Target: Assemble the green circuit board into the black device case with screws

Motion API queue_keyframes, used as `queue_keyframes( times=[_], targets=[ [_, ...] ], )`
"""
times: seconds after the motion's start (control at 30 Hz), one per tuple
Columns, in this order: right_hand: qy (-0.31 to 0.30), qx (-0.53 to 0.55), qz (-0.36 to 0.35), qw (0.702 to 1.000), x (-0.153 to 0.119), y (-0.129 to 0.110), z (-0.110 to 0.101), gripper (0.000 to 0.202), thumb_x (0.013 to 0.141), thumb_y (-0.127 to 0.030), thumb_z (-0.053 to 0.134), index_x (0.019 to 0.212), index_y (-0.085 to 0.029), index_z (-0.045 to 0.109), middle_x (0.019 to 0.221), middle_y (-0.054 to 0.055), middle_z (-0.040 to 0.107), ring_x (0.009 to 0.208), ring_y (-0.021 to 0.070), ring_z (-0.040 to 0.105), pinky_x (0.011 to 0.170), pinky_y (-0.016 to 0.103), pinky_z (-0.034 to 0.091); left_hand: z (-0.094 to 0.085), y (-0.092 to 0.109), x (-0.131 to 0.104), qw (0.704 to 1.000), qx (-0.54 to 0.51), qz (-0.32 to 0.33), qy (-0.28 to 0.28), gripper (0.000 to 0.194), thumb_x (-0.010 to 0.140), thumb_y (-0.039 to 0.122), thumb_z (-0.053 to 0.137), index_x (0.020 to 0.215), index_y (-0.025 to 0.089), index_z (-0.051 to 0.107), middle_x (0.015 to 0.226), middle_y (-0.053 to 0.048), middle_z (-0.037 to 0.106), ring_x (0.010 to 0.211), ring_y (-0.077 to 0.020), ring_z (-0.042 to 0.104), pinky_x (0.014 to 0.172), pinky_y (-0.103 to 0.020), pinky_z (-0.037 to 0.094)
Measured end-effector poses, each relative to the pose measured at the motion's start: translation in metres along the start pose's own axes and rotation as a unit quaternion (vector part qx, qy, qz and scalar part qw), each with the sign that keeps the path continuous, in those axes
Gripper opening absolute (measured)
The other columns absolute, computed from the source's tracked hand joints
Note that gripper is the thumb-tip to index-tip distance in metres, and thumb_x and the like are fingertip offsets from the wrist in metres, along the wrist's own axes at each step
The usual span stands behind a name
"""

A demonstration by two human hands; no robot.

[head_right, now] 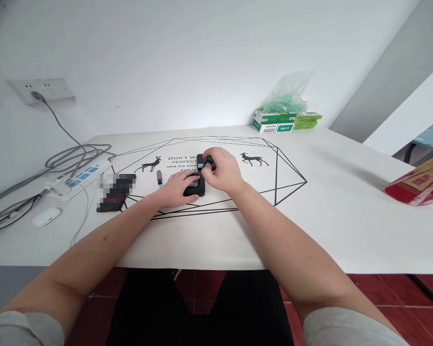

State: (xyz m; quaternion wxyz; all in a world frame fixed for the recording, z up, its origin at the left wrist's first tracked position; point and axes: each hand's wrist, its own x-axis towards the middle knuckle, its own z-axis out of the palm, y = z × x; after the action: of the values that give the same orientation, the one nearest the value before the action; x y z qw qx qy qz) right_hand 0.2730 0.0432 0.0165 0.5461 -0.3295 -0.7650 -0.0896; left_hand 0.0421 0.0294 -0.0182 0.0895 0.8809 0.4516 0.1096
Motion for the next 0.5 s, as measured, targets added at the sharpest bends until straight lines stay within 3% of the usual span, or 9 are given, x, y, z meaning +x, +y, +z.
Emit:
queue_keyframes(
  times=[0.5],
  targets=[
    [0.012, 0.001, 0.02, 1.0, 0.0013, -0.0009, -0.002, 0.021, 0.073, -0.019, 0.057, 0.092, -0.027, 0.061, 0.084, 0.003, 0.074, 0.068, 0.023, 0.066, 0.067, 0.04, 0.057, -0.0077, 0.0013, 0.0031, 0.999, -0.035, -0.023, -0.013, 0.077, 0.091, 0.064, 0.07, 0.159, 0.033, 0.055, 0.173, -0.01, 0.041, 0.161, -0.0419, 0.033, 0.133, -0.061, 0.027]
  ],
)
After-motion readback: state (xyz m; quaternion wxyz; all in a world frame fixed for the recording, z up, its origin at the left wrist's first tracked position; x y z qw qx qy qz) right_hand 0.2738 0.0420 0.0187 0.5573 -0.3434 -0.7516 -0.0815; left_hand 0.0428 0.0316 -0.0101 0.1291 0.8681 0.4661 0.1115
